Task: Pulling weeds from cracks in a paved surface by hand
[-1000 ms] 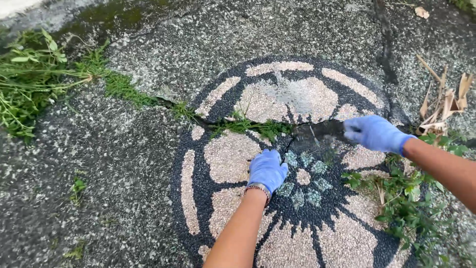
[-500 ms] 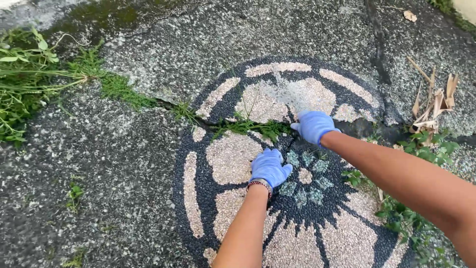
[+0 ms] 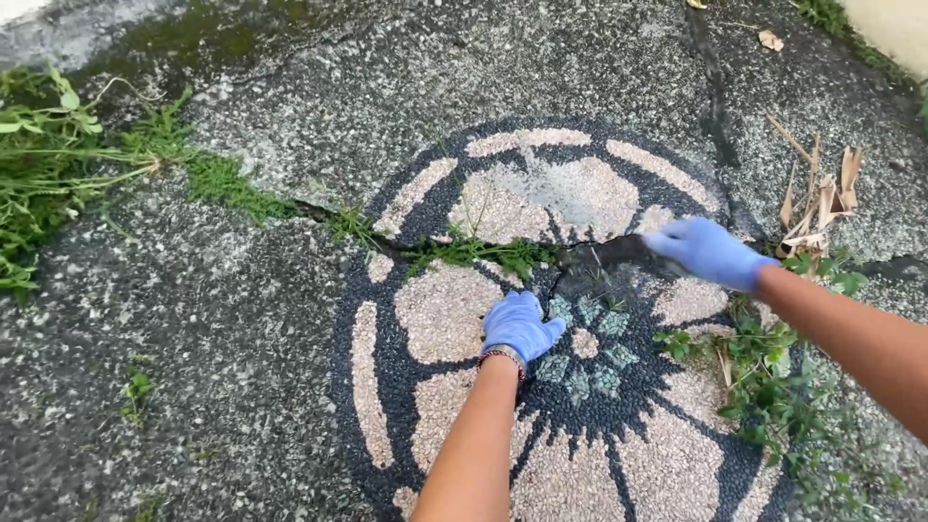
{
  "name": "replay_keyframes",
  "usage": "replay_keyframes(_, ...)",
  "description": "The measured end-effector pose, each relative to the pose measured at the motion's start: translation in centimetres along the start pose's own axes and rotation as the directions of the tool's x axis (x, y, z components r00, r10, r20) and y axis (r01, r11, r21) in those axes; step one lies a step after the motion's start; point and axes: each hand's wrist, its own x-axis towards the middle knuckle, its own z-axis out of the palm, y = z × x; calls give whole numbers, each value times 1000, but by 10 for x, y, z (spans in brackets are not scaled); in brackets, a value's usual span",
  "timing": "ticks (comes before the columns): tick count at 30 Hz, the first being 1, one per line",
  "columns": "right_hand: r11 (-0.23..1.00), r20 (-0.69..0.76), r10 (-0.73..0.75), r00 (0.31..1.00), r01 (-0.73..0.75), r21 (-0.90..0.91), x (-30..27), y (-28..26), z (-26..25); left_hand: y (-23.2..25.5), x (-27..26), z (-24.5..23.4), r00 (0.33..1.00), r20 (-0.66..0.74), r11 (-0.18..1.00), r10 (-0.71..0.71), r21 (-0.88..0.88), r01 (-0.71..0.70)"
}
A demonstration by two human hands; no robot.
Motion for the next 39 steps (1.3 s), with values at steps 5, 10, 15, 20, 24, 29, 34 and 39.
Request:
replay_keyframes(5, 452, -5, 251, 968, -122, -883, -42, 86, -32, 5, -2, 7, 998, -59, 997, -15, 74, 20)
replay_keyframes(10, 627, 151, 112, 982, 48, -778, -66, -121, -12, 4, 5, 33, 970, -236, 993, -61, 81, 82)
replay_keyframes(15, 789, 305, 13, 952, 178, -588, -27, -168, 57, 21, -6, 45, 945, -324, 998, -43, -53, 27)
replay_keyframes(20, 779, 273, -245, 930, 356, -516, 10, -206, 99, 28, 7, 86, 826, -345, 895, 445, 191, -402)
replay_keyframes(24, 714, 292, -386, 875, 484, -506, 64, -135, 153, 42, -2, 90, 871, -226, 899, 437, 107, -424)
replay_keyframes(29, 821, 253, -395, 883, 463, -333, 88, -104, 157, 39, -10, 73, 828, -207, 853, 522, 98, -513)
replay_keyframes(34, 878, -104, -442, 891, 405, -255, 81, -91, 166, 7, -35, 34, 741, -226, 768, 632, 306, -562)
replay_keyframes(39, 911, -271, -327, 905, 225, -345, 68, -51, 154, -63, -45, -55, 706, -67, 646, 705, 473, -599)
